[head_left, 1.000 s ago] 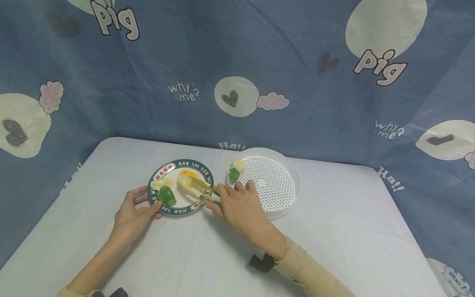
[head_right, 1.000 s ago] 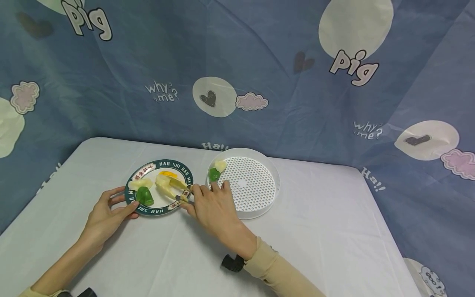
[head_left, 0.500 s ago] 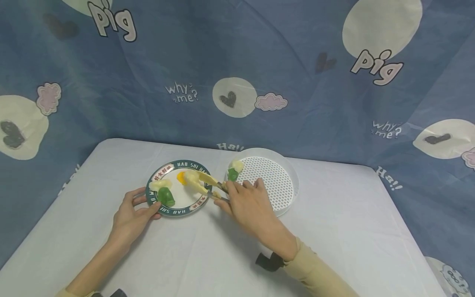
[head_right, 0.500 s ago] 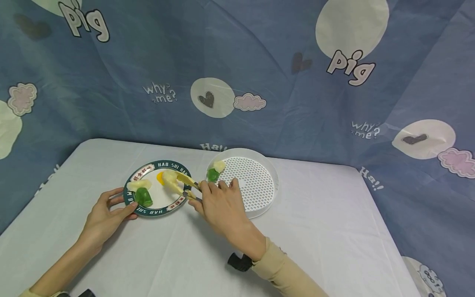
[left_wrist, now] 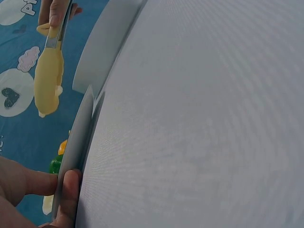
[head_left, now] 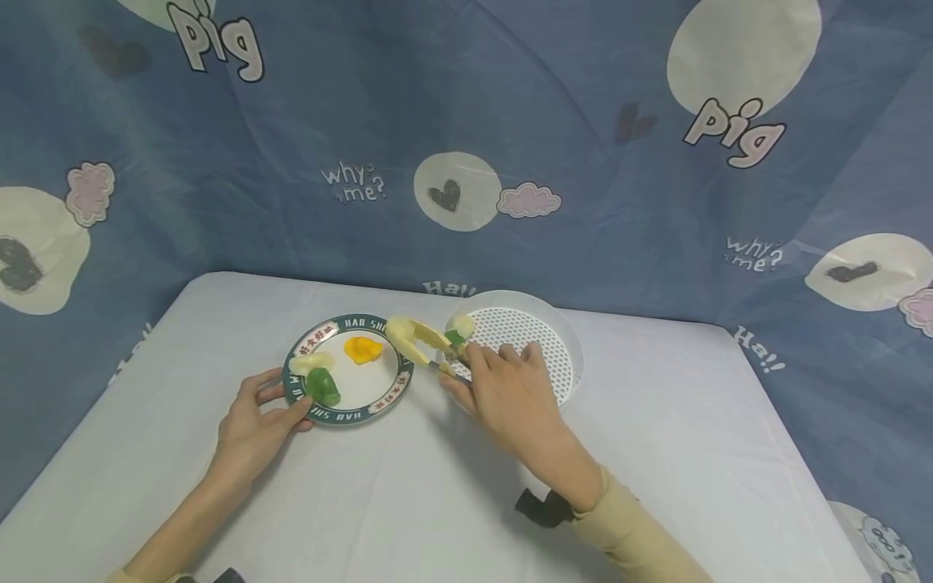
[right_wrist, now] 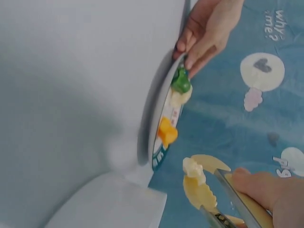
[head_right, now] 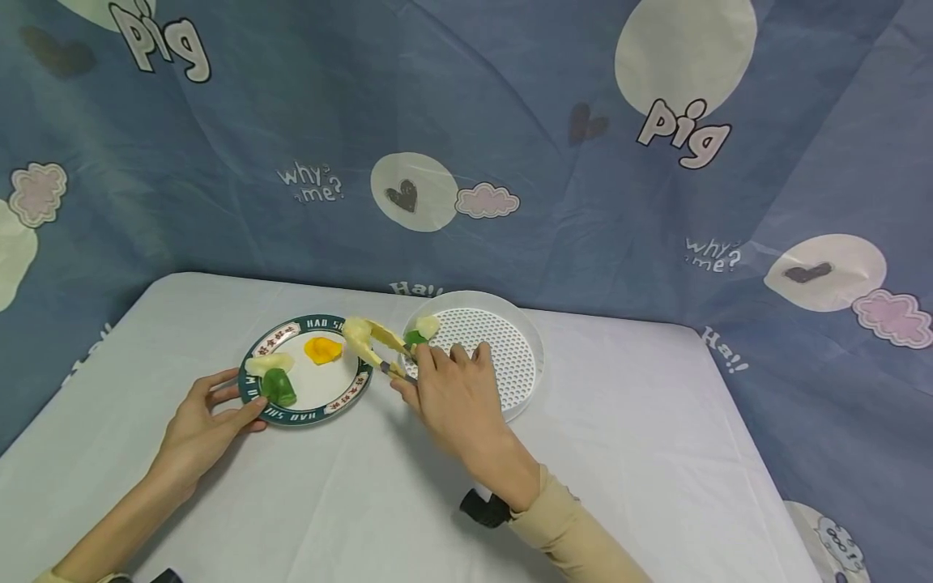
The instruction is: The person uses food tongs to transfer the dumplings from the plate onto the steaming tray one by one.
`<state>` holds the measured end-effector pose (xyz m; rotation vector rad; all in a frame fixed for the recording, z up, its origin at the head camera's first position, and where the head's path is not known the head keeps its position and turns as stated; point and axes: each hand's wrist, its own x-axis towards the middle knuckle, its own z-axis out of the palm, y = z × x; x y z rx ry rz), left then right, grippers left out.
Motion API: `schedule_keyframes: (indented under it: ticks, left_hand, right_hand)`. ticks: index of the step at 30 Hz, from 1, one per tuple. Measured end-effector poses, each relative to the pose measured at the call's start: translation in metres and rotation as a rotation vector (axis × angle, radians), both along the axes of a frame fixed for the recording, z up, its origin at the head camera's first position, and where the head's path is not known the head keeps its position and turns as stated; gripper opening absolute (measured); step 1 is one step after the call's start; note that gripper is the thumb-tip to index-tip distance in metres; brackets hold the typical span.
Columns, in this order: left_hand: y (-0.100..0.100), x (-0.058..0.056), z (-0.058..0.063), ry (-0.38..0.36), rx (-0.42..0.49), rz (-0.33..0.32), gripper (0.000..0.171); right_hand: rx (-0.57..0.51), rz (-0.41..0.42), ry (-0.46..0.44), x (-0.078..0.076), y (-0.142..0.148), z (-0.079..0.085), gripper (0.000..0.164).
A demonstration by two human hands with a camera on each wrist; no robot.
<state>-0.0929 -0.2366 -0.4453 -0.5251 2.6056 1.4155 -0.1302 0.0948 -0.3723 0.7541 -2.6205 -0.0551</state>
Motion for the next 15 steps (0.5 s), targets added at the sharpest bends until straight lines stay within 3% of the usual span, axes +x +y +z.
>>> schedule_keyframes:
  ticks: [15]
  left_hand:
    - [0.000,0.000,0.001,-0.004,-0.004,0.000,0.091]
  right_hand:
    - [-0.044,-0.059,-0.046,-0.005,0.028,0.006,0.047]
